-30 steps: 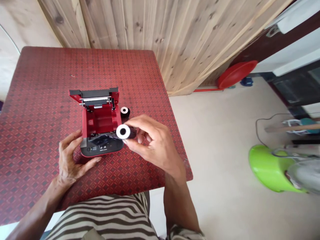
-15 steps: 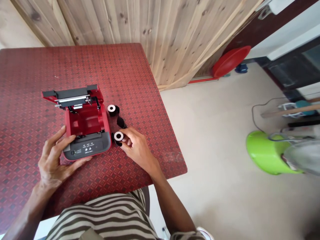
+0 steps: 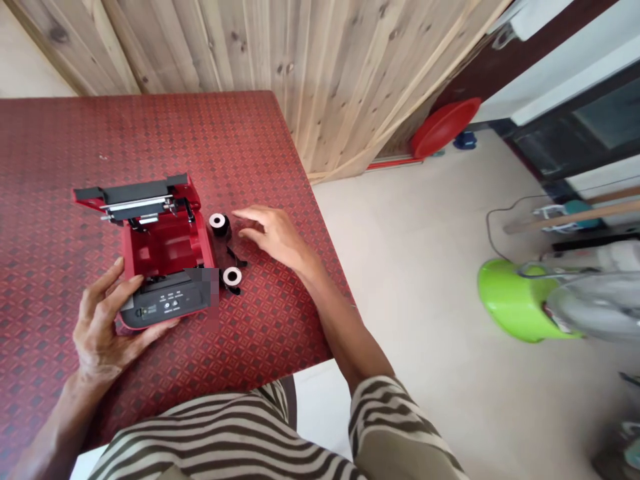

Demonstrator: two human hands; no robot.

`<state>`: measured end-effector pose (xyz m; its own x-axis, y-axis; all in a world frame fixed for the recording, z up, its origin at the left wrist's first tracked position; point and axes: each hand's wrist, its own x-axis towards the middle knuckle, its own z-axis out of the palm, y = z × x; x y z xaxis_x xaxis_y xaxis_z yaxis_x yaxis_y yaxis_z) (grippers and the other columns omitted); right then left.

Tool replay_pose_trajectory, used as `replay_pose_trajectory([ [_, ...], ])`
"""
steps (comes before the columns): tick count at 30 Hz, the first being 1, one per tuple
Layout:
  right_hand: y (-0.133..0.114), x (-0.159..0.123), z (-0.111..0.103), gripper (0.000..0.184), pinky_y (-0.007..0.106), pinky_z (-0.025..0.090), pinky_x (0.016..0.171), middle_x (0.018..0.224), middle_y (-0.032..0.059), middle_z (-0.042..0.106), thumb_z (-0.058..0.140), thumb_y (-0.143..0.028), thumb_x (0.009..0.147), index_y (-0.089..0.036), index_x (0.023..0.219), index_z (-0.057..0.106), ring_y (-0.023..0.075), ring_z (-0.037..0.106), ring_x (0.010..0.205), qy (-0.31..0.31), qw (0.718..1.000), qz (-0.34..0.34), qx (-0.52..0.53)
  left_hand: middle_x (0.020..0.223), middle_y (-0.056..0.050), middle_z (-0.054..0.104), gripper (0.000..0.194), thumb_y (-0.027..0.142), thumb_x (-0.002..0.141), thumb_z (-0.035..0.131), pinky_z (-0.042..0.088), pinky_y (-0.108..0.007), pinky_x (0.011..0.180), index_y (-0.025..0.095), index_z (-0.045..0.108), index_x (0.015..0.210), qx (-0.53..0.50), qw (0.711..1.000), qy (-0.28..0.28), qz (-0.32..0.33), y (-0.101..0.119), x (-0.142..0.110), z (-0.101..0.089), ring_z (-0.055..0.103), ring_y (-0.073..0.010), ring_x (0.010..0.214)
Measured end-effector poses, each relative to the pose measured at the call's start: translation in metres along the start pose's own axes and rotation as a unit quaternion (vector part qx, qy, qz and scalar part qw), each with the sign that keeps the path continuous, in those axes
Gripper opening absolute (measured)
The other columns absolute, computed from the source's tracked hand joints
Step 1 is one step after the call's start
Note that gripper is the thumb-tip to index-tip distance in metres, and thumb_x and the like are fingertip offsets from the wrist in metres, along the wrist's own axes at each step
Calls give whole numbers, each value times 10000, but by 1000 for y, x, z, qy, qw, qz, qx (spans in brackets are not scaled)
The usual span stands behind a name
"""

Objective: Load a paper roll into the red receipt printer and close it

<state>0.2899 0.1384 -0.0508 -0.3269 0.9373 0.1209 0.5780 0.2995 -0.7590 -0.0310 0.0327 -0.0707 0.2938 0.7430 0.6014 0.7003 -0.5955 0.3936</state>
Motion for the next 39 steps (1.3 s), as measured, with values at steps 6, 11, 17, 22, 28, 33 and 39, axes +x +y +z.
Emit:
replay_pose_trajectory([
  [6,11,33,36,266,340,531,896,1093,26,796,765,-204,888,-222,1154,760,178,707,960,-43,998,3,41,1553,-172,532,911,399,730,935,634,-477,1027,259,501,1519,-10,1000,14,9,0,0,2,648,-331,1319],
  [11,-31,13,-8,281,347,543,811,1087,32,756,733,-316,923,-239,1193,733,185,672,894,17,998,-36,43,1597,-131,497,904,413,780,897,610,-468,1077,286,452,1556,-7,1000,-1,-11,0,-4,3,587,-319,1403],
  [17,-116,4,-13,201,440,530,990,1146,74,743,620,-218,1021,-194,1195,716,246,659,1093,-120,961,-197,-153,1583,-181,506,993,448,786,887,610,-471,1071,248,363,1605,-18,999,0,-29,4,-6,3,590,-331,1399],
  [22,-140,21,33,198,363,533,814,1068,132,744,528,-97,1036,-112,1104,713,265,675,1059,-216,908,-130,-334,1573,-200,510,1036,442,788,886,578,-477,1115,211,317,1622,-14,999,-9,-40,5,-10,4,557,-330,1435],
  [28,-138,41,51,304,358,502,710,999,152,780,458,-58,1035,-122,1083,752,276,741,924,-264,889,-71,-368,1584,-207,492,1021,448,810,865,571,-475,1127,199,305,1627,-33,998,-16,-48,4,-12,5,543,-335,1449],
  [33,-130,48,59,307,383,533,751,952,161,789,477,-56,1026,-127,1035,776,296,752,927,-266,892,-58,-361,1578,-219,494,1002,447,817,858,580,-475,1114,183,321,1620,-36,998,-18,-51,4,-14,5,551,-341,1438],
  [39,-124,29,40,297,374,561,877,1185,129,767,474,-68,1051,-125,1216,715,243,736,1027,-218,941,-88,-245,1577,-208,500,988,471,830,840,596,-500,1087,208,314,1624,-32,998,-22,-56,3,-14,6,566,-350,1420],
])
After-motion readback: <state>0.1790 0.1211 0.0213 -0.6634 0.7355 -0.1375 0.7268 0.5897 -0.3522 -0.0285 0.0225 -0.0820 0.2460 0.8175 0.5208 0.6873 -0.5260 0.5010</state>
